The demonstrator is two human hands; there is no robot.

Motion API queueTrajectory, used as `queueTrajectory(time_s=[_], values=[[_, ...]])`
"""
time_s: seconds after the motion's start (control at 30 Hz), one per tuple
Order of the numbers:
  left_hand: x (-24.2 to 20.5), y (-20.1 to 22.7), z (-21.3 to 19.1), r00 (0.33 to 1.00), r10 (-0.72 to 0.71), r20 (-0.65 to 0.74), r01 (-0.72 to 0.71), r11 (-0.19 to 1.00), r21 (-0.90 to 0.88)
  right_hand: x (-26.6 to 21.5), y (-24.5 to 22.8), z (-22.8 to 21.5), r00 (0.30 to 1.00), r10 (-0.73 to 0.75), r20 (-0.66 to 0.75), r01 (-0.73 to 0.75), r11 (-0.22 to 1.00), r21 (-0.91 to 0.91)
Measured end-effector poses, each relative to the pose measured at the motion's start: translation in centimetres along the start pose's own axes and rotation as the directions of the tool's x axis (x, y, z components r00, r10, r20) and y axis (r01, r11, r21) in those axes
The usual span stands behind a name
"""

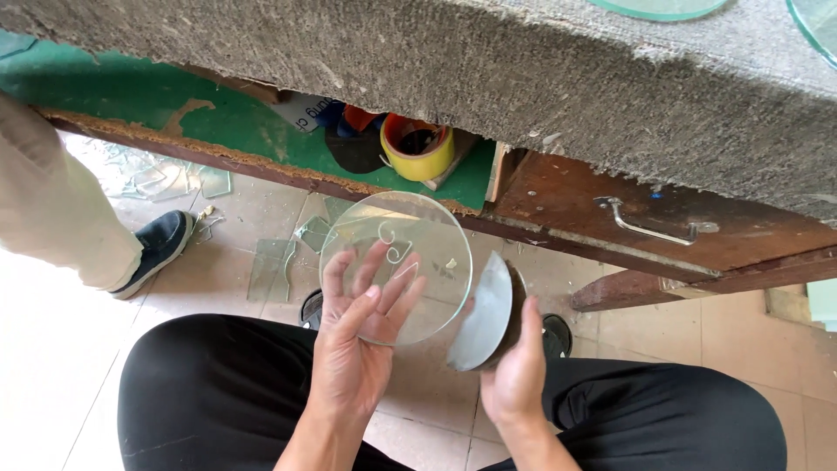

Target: Manually grinding and smoothing the sharp edges of circular glass panes using a handheld abrasive stone.

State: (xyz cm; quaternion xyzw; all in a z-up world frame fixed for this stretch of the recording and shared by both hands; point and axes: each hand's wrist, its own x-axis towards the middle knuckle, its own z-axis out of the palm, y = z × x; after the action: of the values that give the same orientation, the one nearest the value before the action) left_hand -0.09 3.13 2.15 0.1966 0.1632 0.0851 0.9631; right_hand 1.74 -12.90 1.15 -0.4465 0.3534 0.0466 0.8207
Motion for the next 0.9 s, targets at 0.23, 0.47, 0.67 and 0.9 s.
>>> queueTrajectory(time_s=[0.23,0.47,0.67,0.9], values=[[0.0,-1.2,0.3,0.995,0.047,-0.082,-0.038,0.994,0.104,-0.7,2.8,-1.0,0.998,0.068,-0.009,-0.067,0.993,0.1],[-0.9,-4.2,-1.1,0.99,0.117,0.079,-0.125,0.986,0.107,-1.8,0.3,2.4,0.97,0.173,-0.172,-0.143,0.974,0.173],[-1.4,-5.1,0.2,0.987,0.117,0.113,-0.13,0.984,0.12,-2.3,1.0,2.3,0.976,0.04,-0.216,0.014,0.971,0.241],[-1.6,-5.3,-0.1,0.997,0.064,0.034,-0.07,0.969,0.236,-0.6,2.3,0.0,0.974,-0.071,-0.214,0.071,0.997,-0.007]])
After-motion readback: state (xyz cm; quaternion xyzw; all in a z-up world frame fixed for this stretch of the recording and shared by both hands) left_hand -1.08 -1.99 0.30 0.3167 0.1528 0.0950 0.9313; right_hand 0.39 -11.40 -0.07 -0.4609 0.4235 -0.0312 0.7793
